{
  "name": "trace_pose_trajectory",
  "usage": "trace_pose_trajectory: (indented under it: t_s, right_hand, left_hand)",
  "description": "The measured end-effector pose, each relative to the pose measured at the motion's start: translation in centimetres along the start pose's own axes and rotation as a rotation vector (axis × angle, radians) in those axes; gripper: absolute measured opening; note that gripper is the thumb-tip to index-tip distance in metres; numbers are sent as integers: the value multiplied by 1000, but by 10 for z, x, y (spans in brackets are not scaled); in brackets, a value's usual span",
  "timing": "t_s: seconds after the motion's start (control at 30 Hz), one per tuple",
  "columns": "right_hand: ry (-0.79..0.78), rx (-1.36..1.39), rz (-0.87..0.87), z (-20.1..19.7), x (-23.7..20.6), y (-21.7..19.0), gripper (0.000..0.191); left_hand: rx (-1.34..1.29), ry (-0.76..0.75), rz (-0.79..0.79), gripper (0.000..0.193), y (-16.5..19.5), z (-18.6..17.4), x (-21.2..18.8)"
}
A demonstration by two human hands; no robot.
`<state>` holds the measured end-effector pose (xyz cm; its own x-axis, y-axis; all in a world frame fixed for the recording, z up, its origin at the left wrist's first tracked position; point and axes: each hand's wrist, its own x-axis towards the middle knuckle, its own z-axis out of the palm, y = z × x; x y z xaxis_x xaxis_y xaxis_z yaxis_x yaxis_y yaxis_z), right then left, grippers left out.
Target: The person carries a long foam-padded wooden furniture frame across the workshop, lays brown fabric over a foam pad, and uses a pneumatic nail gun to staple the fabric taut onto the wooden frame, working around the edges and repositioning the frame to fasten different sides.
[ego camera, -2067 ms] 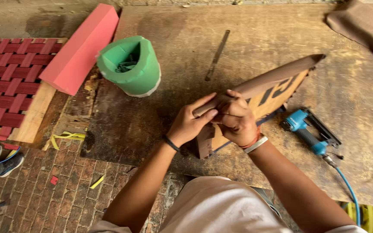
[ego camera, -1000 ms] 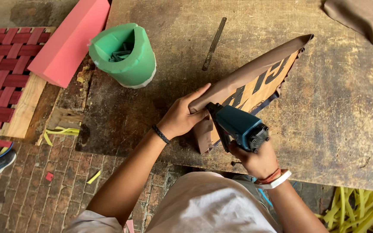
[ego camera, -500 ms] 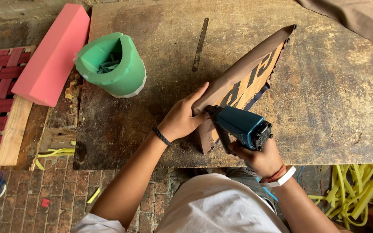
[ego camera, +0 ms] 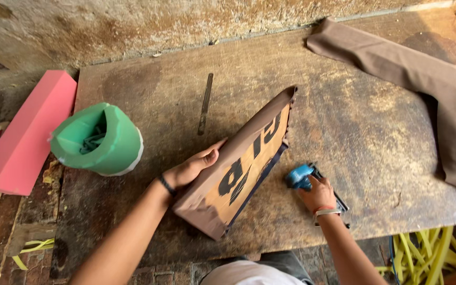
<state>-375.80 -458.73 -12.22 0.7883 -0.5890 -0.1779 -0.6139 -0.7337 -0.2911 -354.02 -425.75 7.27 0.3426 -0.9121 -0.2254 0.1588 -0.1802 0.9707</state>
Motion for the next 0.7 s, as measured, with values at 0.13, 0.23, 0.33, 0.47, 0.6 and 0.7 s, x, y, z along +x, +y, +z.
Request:
trace_pose_trajectory:
  t_s: [0.13, 0.23, 0.33, 0.47, 0.6, 0.7]
  right_hand:
    - [114, 790, -3, -28, 51, -43, 65]
    - [96, 1429, 13, -45, 108, -96, 69]
    - [178, 1690, -138, -43, 138, -132, 63]
    - [591, 1228, -125, -12, 133, -166, 50]
    - [697, 1229, -53, 14, 126, -195, 39]
    - [700, 1255, -49, 22, 125, -203, 38]
  left_hand:
    - [214, -31, -72, 97, -1, -13, 105]
    - [64, 12, -279, 81, -11, -26, 194]
    - [-106, 48, -255, 64, -36, -42, 278]
    - [-610, -188, -262, 42, -85, -49, 339]
    - [169, 33, -255, 57, -104, -71, 329]
    - [409, -10, -271, 61, -86, -72, 311]
